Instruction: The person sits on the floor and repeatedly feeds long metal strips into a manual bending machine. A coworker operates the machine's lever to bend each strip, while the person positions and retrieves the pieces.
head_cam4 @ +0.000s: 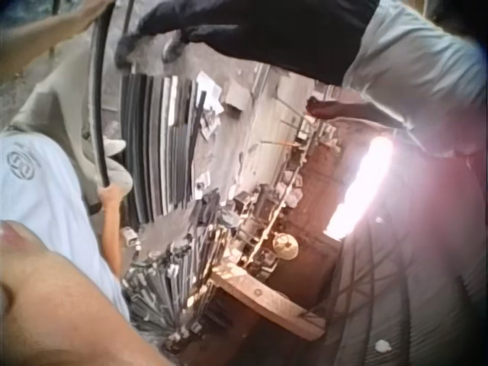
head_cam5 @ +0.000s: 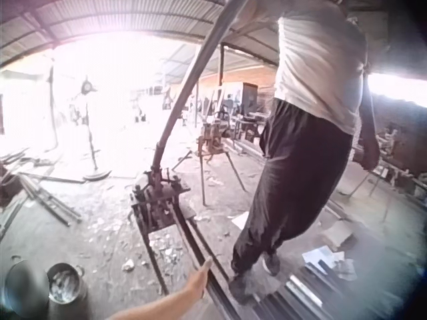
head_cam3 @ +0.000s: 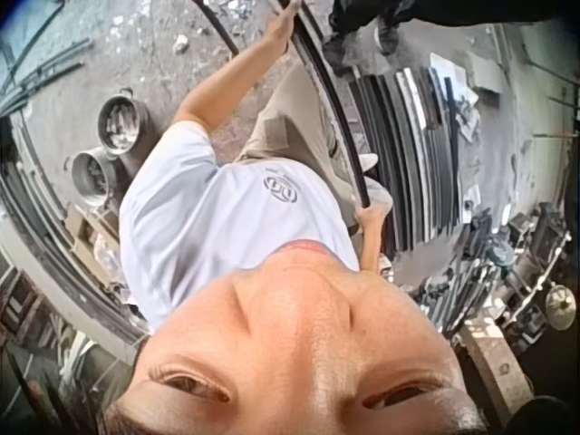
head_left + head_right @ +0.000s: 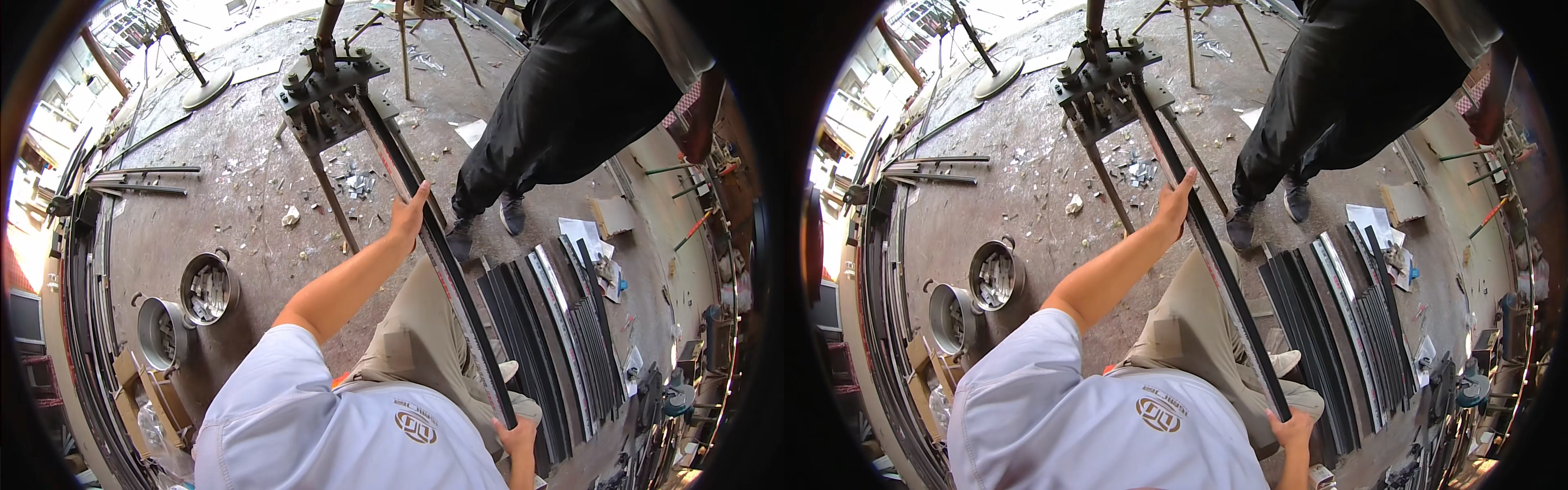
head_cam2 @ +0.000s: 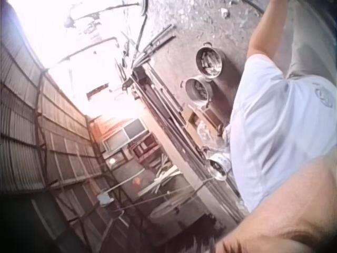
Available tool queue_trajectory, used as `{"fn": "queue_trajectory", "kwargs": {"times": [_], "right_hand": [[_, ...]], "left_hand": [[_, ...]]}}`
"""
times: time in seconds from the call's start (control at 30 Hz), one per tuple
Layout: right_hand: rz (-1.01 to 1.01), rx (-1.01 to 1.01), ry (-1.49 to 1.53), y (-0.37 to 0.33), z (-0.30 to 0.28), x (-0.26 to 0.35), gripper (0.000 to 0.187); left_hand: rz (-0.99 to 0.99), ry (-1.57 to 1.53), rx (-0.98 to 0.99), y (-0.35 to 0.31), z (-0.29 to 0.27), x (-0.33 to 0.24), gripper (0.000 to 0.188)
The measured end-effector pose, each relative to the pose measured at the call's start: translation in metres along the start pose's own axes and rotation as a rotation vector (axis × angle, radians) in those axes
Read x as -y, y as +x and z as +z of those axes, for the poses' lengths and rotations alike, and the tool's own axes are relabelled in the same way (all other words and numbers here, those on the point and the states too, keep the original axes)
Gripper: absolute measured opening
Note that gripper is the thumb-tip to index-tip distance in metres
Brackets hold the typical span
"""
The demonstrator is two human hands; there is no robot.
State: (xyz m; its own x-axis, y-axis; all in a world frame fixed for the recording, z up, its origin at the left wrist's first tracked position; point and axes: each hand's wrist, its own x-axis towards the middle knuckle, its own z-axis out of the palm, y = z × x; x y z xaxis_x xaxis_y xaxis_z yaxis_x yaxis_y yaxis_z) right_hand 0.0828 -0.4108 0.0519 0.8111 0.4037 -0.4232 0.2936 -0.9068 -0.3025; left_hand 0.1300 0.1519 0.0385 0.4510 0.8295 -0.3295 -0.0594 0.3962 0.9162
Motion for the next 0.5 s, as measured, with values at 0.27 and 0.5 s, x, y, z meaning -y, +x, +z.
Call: {"fn": "queue_trajectory", "kwargs": {"times": [0.27,0.5], "right_hand": [[-0.011,-0.006,-0.205,-0.005,0.014,0.011,0.057],[-0.032,-0.114,-0.15,-0.014,0.007,0.007,0.054]], "left_hand": [[0.04,-0.076,0.052,0.024,-0.017,0.034,0.067],[0.067,-0.046,0.033,0.011,-0.008,0.031,0.058]]}}
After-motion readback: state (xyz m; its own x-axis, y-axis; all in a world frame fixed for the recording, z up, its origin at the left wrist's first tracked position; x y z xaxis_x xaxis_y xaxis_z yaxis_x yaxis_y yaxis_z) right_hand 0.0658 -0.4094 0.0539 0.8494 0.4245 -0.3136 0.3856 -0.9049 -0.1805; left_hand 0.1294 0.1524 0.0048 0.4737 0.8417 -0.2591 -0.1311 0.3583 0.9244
